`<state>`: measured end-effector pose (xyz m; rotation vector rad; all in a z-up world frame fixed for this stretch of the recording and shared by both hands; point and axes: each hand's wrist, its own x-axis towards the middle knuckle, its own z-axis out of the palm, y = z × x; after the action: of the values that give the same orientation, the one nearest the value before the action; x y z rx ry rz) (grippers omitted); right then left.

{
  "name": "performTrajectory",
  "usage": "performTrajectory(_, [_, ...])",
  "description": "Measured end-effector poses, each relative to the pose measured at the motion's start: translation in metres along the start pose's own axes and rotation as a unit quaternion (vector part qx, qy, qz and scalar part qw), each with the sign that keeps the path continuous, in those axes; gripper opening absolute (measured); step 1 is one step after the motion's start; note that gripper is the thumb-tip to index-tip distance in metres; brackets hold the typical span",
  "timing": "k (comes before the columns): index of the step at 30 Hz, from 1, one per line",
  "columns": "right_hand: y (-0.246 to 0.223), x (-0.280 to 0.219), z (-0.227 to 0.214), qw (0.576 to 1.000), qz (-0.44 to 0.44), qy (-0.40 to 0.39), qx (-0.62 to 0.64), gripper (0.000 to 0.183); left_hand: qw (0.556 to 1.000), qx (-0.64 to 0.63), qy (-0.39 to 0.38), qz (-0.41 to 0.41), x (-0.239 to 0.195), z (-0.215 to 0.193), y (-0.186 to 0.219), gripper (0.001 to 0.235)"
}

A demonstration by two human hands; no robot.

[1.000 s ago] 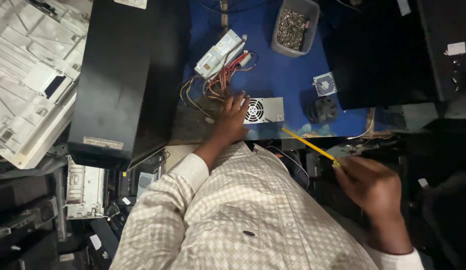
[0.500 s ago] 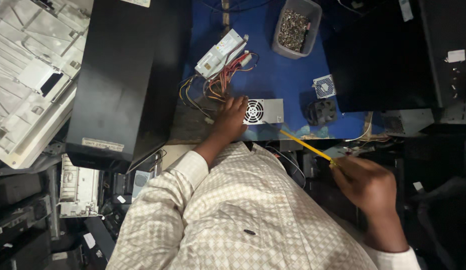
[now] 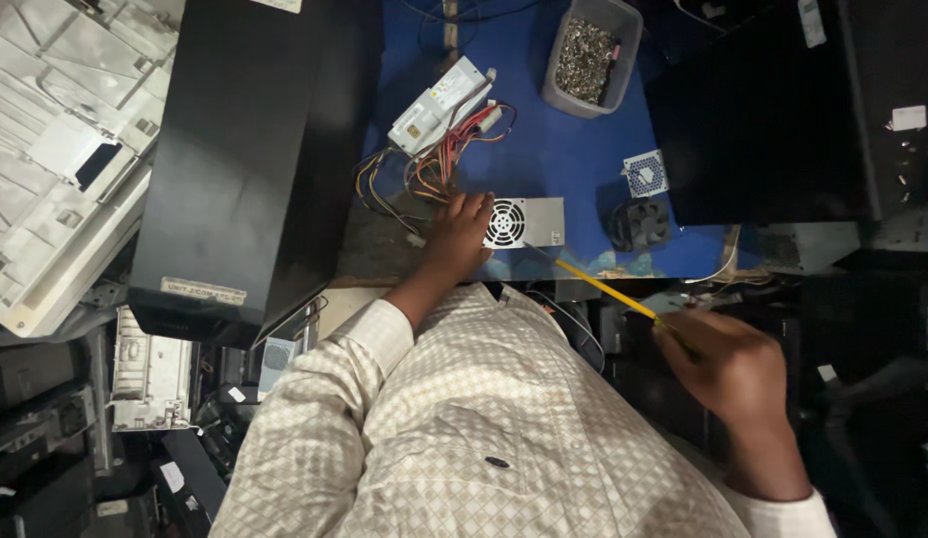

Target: The person uses a yellow screwdriver to remove screws from a computer power supply unit on a blue workbench. They repeatedly loosen and remove screws from the unit's casing while handling the PSU and screwdriver.

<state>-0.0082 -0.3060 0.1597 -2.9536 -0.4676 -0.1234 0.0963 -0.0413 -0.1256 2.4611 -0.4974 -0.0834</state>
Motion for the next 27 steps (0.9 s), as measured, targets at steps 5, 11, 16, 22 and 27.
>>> performTrajectory(5, [-0.014, 0.020, -0.015, 0.999, -0.034, -0.041, -0.002, 0.022, 0.999, 0.002, 0.034, 0.018, -0.001, 0.003, -0.001, 0.090])
performTrajectory(11, [-0.041, 0.055, -0.045, 0.989, -0.068, -0.113, -0.071, 0.022, 0.996, 0.001, 0.080, 0.044, -0.004, 0.001, -0.001, 0.082])
performTrajectory(16, [-0.050, 0.089, -0.046, 0.969, -0.185, -0.126, -0.103, 0.016, 0.997, -0.017, 0.071, 0.032, -0.001, 0.000, 0.001, 0.080])
performTrajectory(22, [-0.056, 0.112, -0.034, 0.953, -0.207, -0.140, -0.173, 0.019, 0.992, -0.055, 0.097, 0.053, -0.003, -0.002, -0.003, 0.082])
performTrajectory(27, [-0.058, 0.112, -0.027, 0.934, -0.160, -0.195, -0.255, 0.022, 0.994, -0.044, 0.092, 0.045, -0.002, -0.002, -0.002, 0.083])
